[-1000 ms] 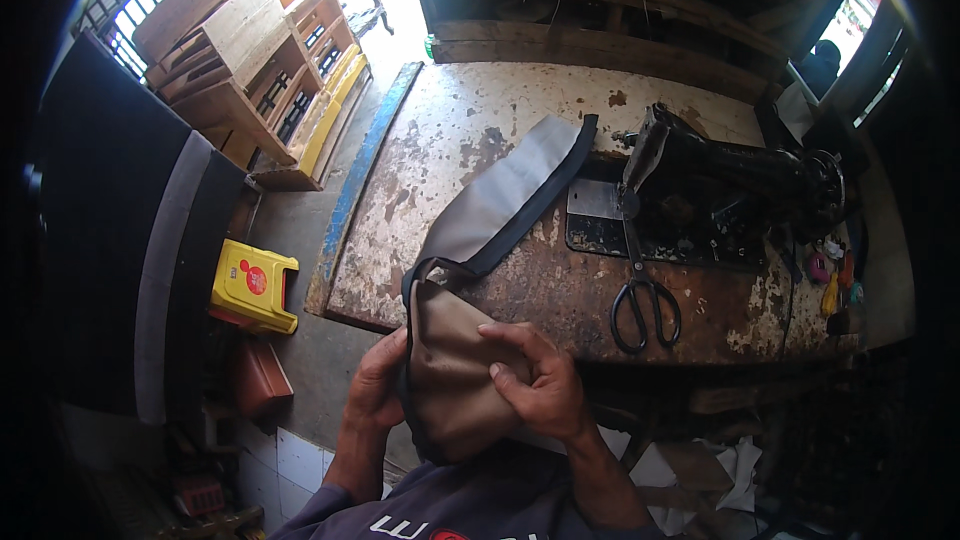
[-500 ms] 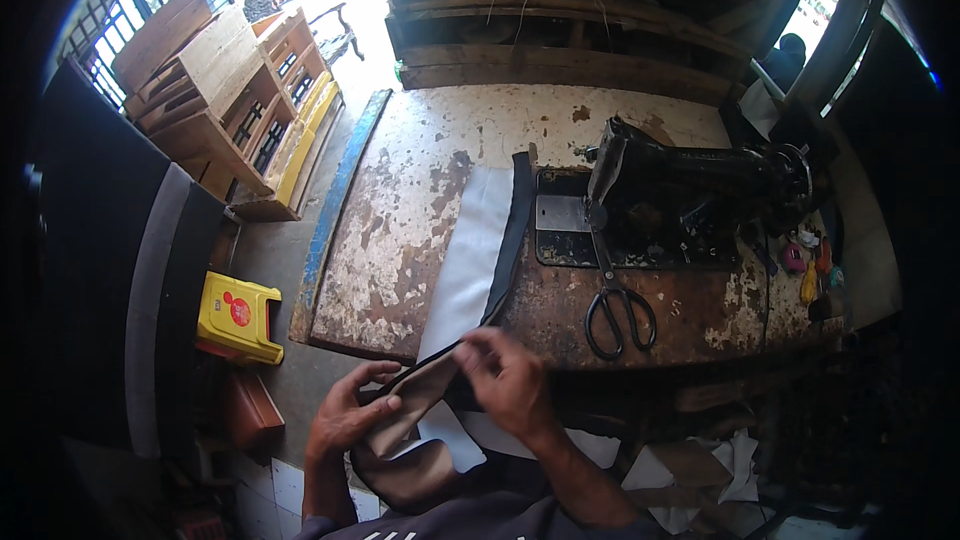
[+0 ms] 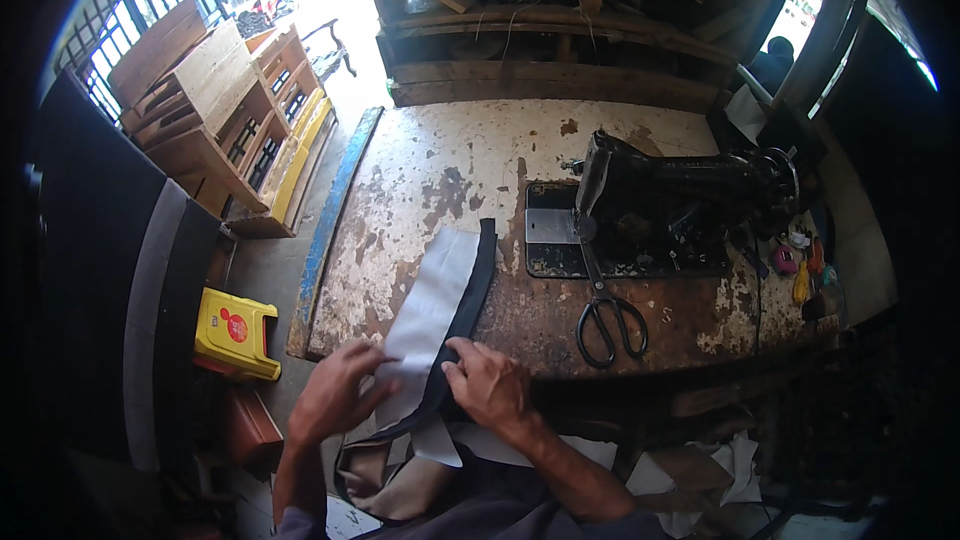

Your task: The person cuts a long strip of white fabric with scissors on a worktable, trims edges, and folds the piece. They then place the cut fabric on a nearby chair and later return to the sewing machine to position the fabric for stitching.

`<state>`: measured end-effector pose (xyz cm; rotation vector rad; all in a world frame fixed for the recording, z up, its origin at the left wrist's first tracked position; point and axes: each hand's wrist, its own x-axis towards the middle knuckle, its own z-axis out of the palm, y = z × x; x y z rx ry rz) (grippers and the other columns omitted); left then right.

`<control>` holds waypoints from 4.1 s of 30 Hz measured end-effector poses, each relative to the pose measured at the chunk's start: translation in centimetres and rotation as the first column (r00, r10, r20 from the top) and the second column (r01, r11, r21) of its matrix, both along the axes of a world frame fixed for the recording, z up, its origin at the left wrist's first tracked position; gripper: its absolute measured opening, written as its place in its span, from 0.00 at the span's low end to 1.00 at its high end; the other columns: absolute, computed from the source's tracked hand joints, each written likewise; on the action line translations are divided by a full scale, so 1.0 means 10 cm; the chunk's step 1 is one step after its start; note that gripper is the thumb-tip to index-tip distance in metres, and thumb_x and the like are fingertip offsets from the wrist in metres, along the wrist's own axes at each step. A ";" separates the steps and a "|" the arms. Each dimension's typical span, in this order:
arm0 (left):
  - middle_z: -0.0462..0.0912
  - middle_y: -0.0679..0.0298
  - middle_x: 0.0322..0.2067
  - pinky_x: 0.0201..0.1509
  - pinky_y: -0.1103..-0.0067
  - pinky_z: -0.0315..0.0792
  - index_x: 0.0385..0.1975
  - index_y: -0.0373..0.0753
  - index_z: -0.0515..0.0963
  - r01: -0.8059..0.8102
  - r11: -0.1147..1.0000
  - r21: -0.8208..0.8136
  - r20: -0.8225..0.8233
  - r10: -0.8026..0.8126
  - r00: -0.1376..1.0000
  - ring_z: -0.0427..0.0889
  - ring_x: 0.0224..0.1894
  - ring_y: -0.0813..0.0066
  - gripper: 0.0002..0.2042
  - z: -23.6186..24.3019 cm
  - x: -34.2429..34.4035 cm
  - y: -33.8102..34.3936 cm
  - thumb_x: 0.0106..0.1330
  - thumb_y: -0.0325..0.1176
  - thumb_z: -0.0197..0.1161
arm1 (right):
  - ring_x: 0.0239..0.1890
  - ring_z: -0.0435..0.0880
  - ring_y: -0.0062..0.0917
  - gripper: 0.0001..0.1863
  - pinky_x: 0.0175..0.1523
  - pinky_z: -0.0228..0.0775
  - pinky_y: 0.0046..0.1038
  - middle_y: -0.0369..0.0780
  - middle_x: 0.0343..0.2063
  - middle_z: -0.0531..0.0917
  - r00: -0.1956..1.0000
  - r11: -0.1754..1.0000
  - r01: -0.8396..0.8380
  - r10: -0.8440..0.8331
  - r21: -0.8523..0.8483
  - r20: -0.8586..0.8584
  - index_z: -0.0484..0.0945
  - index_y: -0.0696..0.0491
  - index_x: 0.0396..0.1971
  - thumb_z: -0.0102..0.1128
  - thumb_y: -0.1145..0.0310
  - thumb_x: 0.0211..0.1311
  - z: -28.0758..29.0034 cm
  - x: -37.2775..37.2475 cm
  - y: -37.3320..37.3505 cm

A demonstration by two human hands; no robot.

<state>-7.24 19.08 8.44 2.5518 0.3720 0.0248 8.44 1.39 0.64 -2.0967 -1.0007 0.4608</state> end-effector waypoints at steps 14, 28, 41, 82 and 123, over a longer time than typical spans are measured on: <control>0.87 0.60 0.46 0.48 0.75 0.81 0.56 0.32 0.81 -0.169 0.481 -0.860 0.065 0.433 0.899 0.86 0.45 0.74 0.16 -0.87 1.27 -0.09 0.74 0.35 0.66 | 0.43 0.89 0.41 0.17 0.47 0.82 0.35 0.48 0.47 0.85 0.998 0.951 0.037 -0.021 0.308 -0.053 0.83 0.53 0.56 0.66 0.69 0.69 0.35 0.33 -0.38; 0.86 0.68 0.43 0.49 0.84 0.78 0.54 0.34 0.80 -0.043 0.117 -0.992 0.008 0.402 0.915 0.82 0.45 0.85 0.13 -0.49 0.71 -0.44 0.80 0.37 0.59 | 0.42 0.87 0.43 0.08 0.47 0.78 0.38 0.48 0.34 0.86 0.996 0.960 -0.084 0.074 0.268 0.048 0.85 0.58 0.37 0.66 0.68 0.68 0.52 0.78 -0.29; 0.84 0.71 0.39 0.46 0.84 0.73 0.49 0.35 0.82 -0.158 0.400 -0.903 0.032 0.430 0.902 0.76 0.41 0.88 0.15 -0.45 0.80 -0.64 0.81 0.42 0.58 | 0.30 0.78 0.15 0.14 0.41 0.72 0.22 0.31 0.28 0.82 0.862 0.775 0.331 -0.016 0.538 -0.507 0.82 0.55 0.33 0.63 0.61 0.76 0.43 0.69 -0.61; 0.82 0.44 0.24 0.35 0.55 0.77 0.41 0.39 0.77 0.062 0.988 -0.140 0.345 -0.010 0.939 0.85 0.31 0.37 0.10 0.29 0.85 -0.61 0.77 0.40 0.60 | 0.22 0.81 0.23 0.09 0.31 0.74 0.30 0.32 0.14 0.76 0.936 0.898 0.174 -0.023 0.404 -0.351 0.81 0.52 0.32 0.64 0.66 0.73 1.02 0.59 -1.03; 0.83 0.54 0.54 0.55 0.71 0.84 0.62 0.32 0.73 0.223 -0.326 -0.919 0.028 0.510 0.860 0.87 0.52 0.66 0.16 -0.16 1.15 -0.34 0.83 0.36 0.54 | 0.64 0.78 0.35 0.49 0.64 0.74 0.34 0.52 0.65 0.74 0.825 0.841 0.281 0.035 0.462 -0.565 0.50 0.54 0.79 0.74 0.62 0.68 0.48 0.55 -0.12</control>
